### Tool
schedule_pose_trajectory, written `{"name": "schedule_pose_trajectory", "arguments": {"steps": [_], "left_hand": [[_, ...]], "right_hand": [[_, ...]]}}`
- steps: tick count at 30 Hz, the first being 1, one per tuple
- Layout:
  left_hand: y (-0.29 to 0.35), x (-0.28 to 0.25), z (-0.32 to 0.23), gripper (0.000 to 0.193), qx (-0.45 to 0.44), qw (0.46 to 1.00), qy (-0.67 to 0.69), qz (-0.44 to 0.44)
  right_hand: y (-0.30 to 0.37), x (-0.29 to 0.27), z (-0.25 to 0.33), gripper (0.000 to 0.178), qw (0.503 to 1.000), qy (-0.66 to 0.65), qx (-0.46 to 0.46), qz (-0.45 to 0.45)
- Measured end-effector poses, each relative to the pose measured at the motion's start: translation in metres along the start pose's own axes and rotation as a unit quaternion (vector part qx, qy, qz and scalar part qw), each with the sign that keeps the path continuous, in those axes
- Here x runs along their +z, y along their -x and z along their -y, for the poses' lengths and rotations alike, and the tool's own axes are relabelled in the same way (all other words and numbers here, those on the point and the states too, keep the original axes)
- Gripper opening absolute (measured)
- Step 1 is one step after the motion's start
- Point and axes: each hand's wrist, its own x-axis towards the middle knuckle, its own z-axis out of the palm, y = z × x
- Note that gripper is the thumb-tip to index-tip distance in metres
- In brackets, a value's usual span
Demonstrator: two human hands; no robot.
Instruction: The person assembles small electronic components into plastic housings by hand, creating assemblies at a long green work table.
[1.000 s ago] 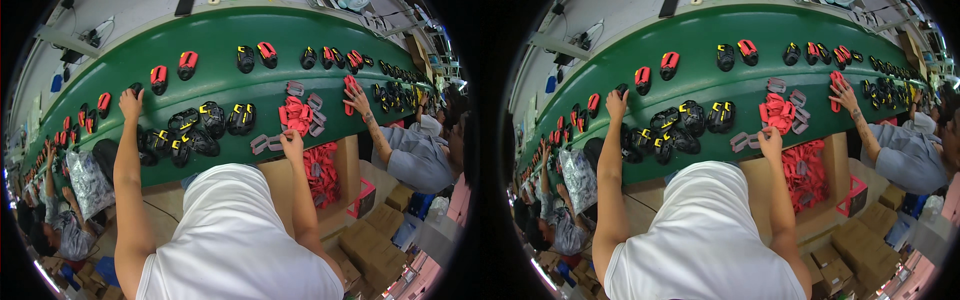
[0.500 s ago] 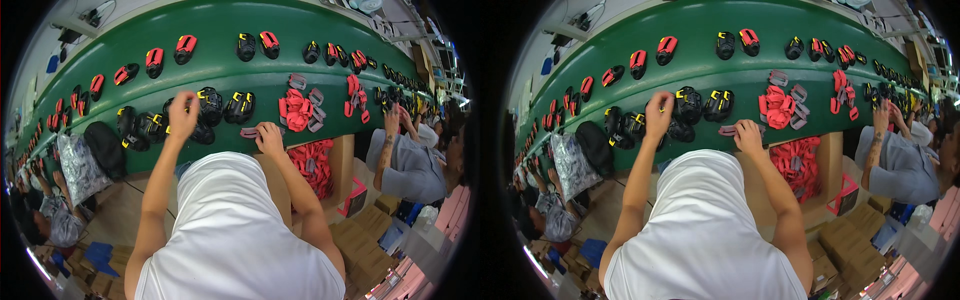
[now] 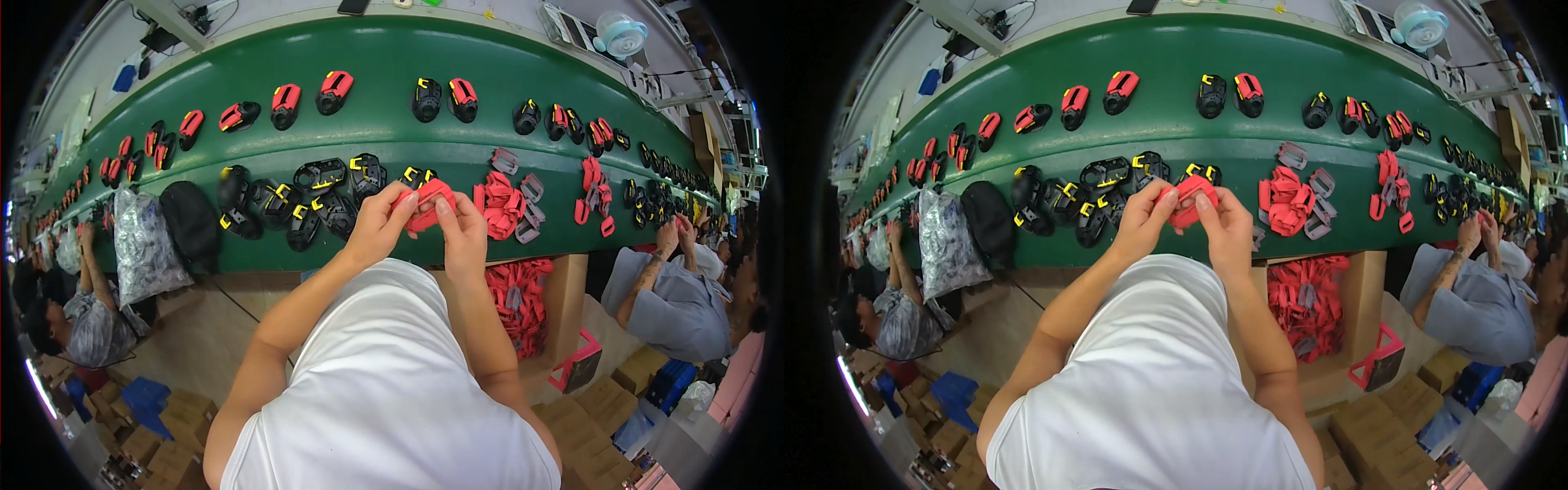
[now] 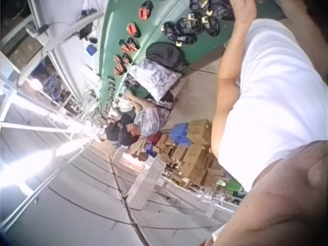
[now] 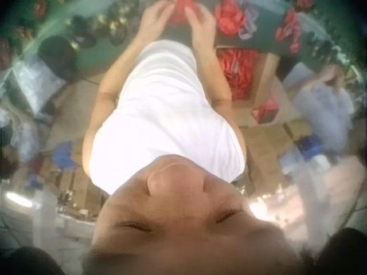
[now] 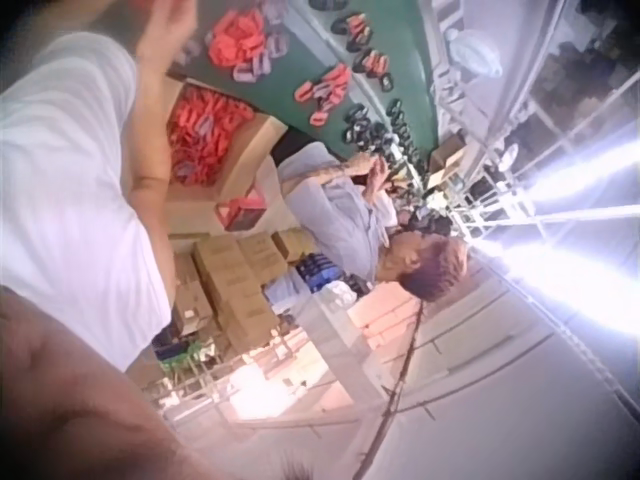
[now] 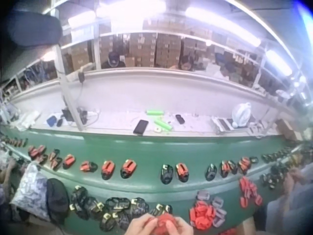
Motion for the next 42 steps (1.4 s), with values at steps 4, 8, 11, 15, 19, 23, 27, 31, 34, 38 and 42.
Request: {"name": "schedule_pose_trajectory", "arguments": {"steps": [4,8,11,15,19,23,27,31,34,38,42], "left_hand": [[0.011,0.008,-0.031,0.019,0.013,0.999,0.005,-0.045],[0.006,0.007,-0.061,0.017,0.082,0.981,-0.175,0.022],[0.008,0.016,-0.061,0.019,0.16,0.965,-0.209,-0.009],[0.011,0.022,-0.067,0.023,0.225,0.957,-0.177,-0.038],[0.02,0.018,-0.073,0.026,0.255,0.957,-0.128,-0.041],[0.034,0.01,-0.071,0.025,0.295,0.946,-0.132,-0.039],[0.047,0.015,-0.085,0.022,0.251,0.965,-0.073,-0.018],[0.045,0.017,-0.09,0.026,0.166,0.984,-0.058,-0.024],[0.044,0.018,-0.09,0.029,0.163,0.985,-0.052,-0.034],[0.043,0.018,-0.091,0.027,0.163,0.985,-0.06,-0.026],[0.04,0.02,-0.089,0.03,0.188,0.977,-0.093,-0.041]], "right_hand": [[0.013,0.007,0.009,0.018,0.984,0.13,-0.103,0.064],[0.018,0.018,0.03,0.019,0.954,0.244,-0.166,0.054],[0.021,0.025,0.043,0.02,0.925,0.309,-0.217,0.033],[0.026,0.037,0.038,0.023,0.942,0.222,-0.25,-0.009],[0.034,0.054,0.04,0.024,0.951,0.162,-0.263,0.0],[0.038,0.06,0.031,0.026,0.962,0.135,-0.236,-0.012],[0.05,0.061,0.032,0.029,0.959,0.077,-0.273,0.001],[0.046,0.059,0.041,0.03,0.951,0.116,-0.287,0.018],[0.046,0.06,0.043,0.031,0.951,0.108,-0.289,0.025],[0.046,0.059,0.043,0.031,0.952,0.107,-0.287,0.02],[0.049,0.059,0.049,0.03,0.961,0.127,-0.241,0.038]]}}
